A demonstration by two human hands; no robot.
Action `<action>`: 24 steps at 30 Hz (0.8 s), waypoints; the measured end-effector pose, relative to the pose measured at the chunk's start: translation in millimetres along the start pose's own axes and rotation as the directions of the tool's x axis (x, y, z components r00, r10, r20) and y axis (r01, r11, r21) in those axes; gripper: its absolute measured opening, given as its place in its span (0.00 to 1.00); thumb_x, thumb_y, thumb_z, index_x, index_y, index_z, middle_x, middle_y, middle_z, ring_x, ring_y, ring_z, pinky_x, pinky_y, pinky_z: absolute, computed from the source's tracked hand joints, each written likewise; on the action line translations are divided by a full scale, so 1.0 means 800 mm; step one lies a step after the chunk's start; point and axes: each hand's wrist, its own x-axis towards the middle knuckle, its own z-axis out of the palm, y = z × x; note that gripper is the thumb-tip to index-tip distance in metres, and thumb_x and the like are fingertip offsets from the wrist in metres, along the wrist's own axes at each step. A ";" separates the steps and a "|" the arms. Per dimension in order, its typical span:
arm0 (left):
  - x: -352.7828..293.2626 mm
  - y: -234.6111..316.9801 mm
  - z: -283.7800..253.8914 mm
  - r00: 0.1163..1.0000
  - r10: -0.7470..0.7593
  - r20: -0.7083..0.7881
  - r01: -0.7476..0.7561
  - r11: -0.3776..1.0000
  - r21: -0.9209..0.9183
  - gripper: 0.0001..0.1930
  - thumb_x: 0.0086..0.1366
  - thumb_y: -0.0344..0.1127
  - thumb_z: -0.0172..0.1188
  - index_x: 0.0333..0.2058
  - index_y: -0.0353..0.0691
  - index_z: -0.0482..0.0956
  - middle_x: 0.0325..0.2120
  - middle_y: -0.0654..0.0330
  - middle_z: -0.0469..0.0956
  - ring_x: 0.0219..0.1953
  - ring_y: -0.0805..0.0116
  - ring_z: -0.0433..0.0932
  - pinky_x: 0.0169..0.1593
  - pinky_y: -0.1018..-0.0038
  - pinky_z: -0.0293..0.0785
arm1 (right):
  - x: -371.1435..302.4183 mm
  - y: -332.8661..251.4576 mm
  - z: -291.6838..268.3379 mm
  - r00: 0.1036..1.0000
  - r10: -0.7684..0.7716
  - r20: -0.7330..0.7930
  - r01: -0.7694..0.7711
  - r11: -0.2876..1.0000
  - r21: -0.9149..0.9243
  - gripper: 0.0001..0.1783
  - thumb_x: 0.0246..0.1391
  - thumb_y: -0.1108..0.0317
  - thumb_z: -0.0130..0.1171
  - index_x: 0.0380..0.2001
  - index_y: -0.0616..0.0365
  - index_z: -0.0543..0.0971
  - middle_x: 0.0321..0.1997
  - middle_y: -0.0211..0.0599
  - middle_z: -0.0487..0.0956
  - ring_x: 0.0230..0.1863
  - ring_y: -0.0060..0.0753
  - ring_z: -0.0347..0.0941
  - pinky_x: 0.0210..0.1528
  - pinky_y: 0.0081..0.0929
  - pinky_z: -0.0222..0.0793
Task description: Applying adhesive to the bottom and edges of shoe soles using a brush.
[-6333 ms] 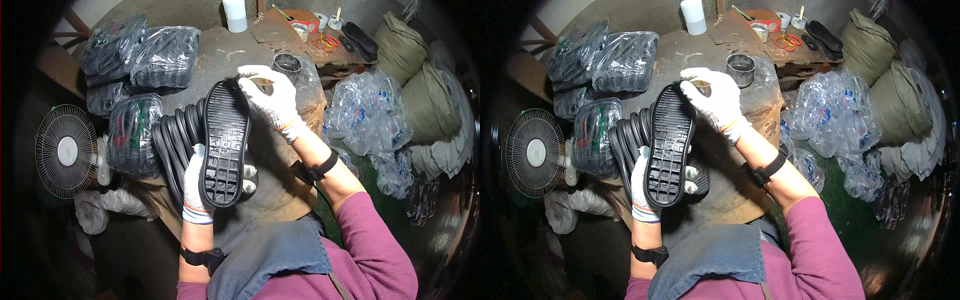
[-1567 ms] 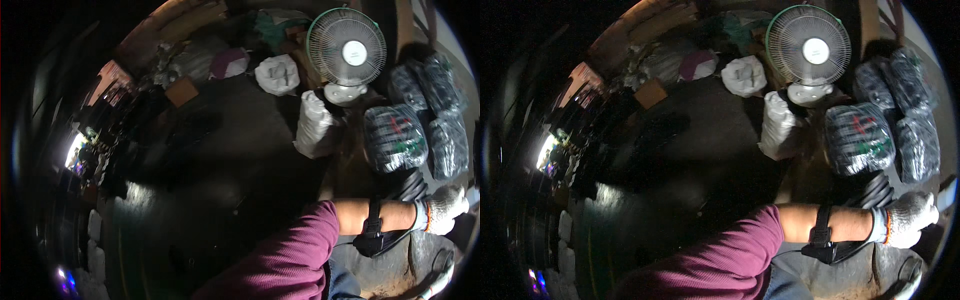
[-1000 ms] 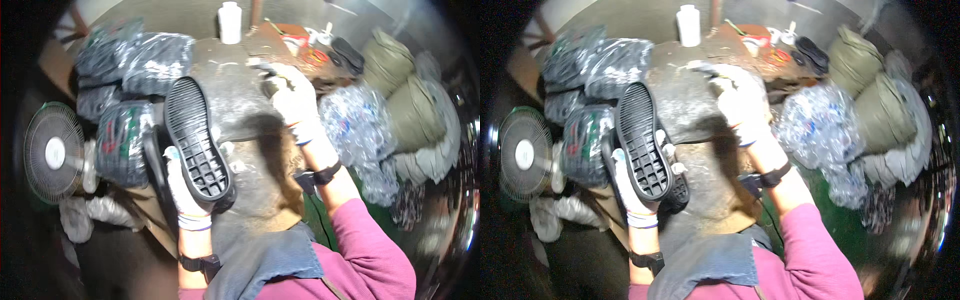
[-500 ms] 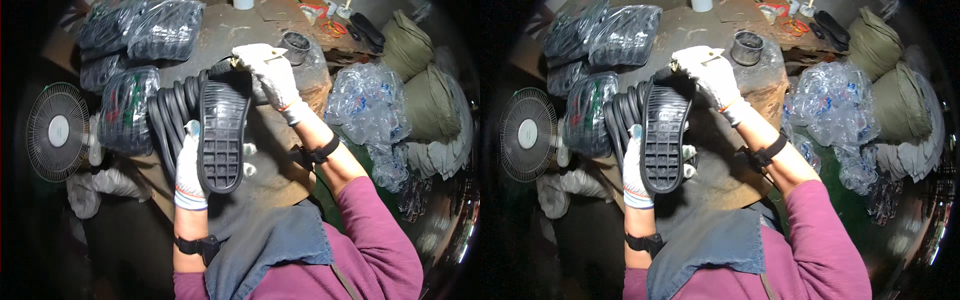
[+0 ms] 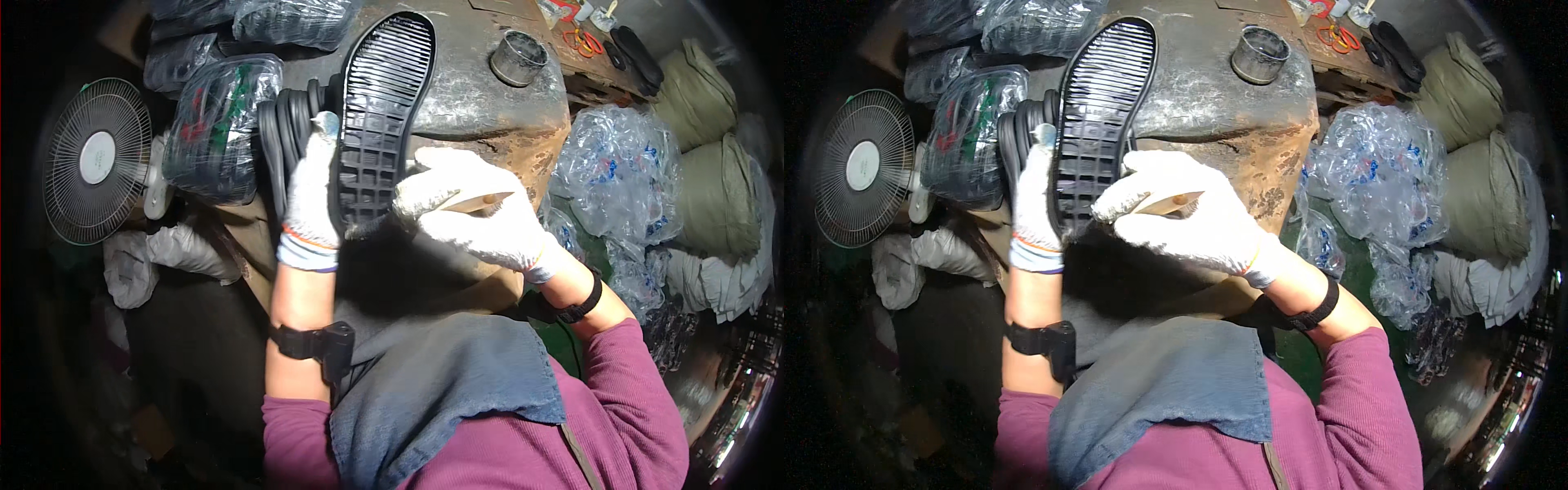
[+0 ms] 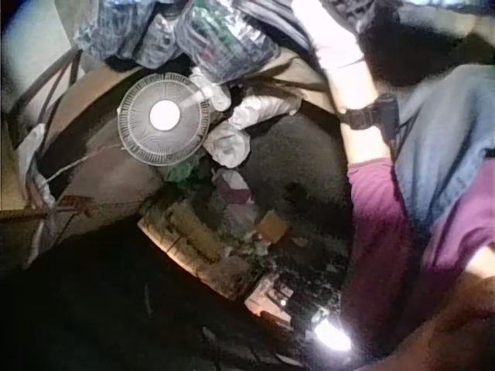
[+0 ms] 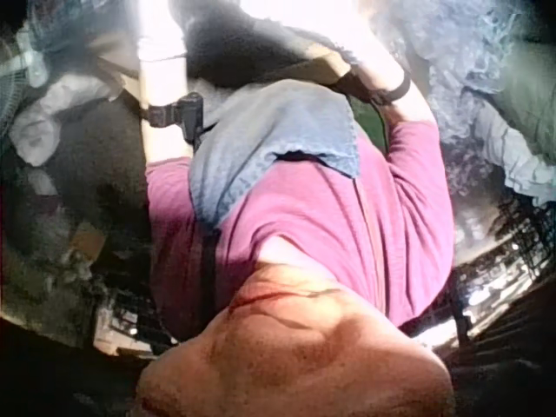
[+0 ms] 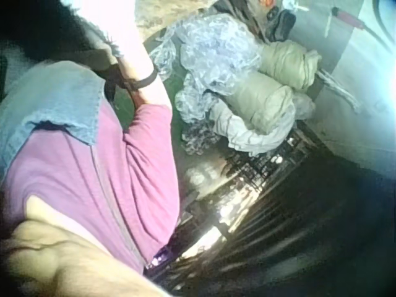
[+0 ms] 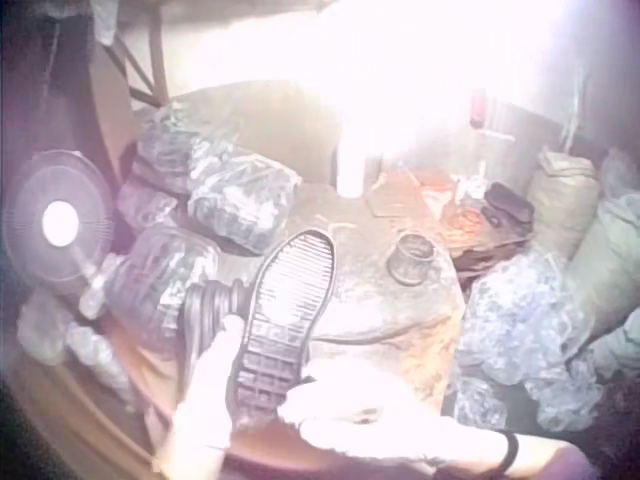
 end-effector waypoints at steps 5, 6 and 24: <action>-0.020 0.010 0.045 0.999 -0.029 -0.018 0.030 0.998 0.048 0.27 0.83 0.52 0.44 0.62 0.34 0.75 0.52 0.50 0.84 0.50 0.58 0.85 0.55 0.59 0.85 | 0.007 -0.006 -0.022 0.989 -0.142 -0.025 0.125 0.929 -0.348 0.09 0.56 0.70 0.73 0.42 0.53 0.90 0.45 0.32 0.90 0.47 0.24 0.83 0.66 0.33 0.71; -0.020 0.009 0.048 0.990 -0.066 -0.123 0.066 0.998 -0.009 0.27 0.83 0.52 0.45 0.62 0.35 0.76 0.52 0.51 0.84 0.49 0.58 0.86 0.52 0.58 0.87 | 0.009 -0.013 -0.023 0.995 -0.074 -0.060 0.052 0.949 -0.310 0.10 0.57 0.70 0.73 0.42 0.55 0.90 0.46 0.32 0.89 0.46 0.24 0.83 0.57 0.29 0.76; -0.030 -0.034 0.007 0.923 -0.383 0.016 0.377 0.897 -0.230 0.44 0.74 0.70 0.45 0.70 0.35 0.66 0.57 0.35 0.79 0.54 0.30 0.81 0.54 0.31 0.78 | 0.084 0.025 -0.140 0.770 -0.629 0.107 0.277 0.179 -0.944 0.12 0.49 0.66 0.74 0.40 0.42 0.89 0.36 0.27 0.88 0.42 0.40 0.83 0.53 0.37 0.77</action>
